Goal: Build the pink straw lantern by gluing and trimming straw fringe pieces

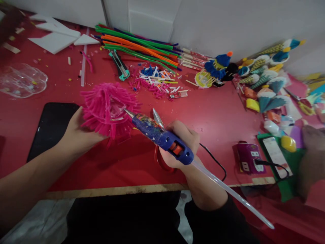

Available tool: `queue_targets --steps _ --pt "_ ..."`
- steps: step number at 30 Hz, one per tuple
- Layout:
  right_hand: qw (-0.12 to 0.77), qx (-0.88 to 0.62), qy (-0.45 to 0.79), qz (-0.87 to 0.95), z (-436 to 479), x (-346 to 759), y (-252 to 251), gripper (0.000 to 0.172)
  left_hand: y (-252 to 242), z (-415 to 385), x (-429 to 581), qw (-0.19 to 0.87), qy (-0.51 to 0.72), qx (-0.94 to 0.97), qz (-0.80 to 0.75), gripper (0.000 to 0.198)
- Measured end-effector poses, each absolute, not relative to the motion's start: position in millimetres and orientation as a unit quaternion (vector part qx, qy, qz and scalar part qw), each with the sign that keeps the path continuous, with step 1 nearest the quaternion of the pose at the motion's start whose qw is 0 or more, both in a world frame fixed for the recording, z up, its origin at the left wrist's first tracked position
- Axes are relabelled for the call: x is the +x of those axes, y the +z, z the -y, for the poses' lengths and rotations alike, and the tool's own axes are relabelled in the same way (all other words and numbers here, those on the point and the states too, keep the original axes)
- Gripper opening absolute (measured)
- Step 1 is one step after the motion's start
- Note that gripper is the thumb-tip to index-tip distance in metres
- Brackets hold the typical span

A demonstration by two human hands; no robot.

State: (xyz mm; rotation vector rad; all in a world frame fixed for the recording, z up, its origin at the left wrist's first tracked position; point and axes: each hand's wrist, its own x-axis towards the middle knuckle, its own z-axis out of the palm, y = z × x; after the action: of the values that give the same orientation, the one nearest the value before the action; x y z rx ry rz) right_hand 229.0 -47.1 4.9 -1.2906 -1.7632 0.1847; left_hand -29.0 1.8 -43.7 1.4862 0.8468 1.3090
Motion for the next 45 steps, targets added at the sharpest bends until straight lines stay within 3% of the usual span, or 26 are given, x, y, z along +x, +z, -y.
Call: queue_targets --steps 11,20,24,30,35,45 --pt "0.499 -0.509 0.112 0.692 50 224 -2 0.012 -41 0 -26 0.459 0.540 0.610 -0.354 0.070" --pt "0.492 -0.465 0.100 0.730 48 229 2 0.002 -45 -1 -29 0.425 0.551 0.636 -0.334 0.089" --pt "0.457 -0.459 0.109 0.754 49 232 6 0.011 -44 -2 -28 0.419 0.571 0.630 -0.320 0.094" --pt "0.463 -0.474 0.133 0.737 50 235 -3 0.005 -41 -4 -27 0.443 0.578 0.602 -0.327 0.105" --pt "0.467 -0.474 0.142 0.732 49 233 -2 0.006 -33 -2 -22 0.430 0.590 0.579 -0.364 0.103" --pt "0.455 -0.469 0.125 0.746 49 233 0 0.008 -15 2 -12 0.512 0.589 0.477 -0.405 0.109"
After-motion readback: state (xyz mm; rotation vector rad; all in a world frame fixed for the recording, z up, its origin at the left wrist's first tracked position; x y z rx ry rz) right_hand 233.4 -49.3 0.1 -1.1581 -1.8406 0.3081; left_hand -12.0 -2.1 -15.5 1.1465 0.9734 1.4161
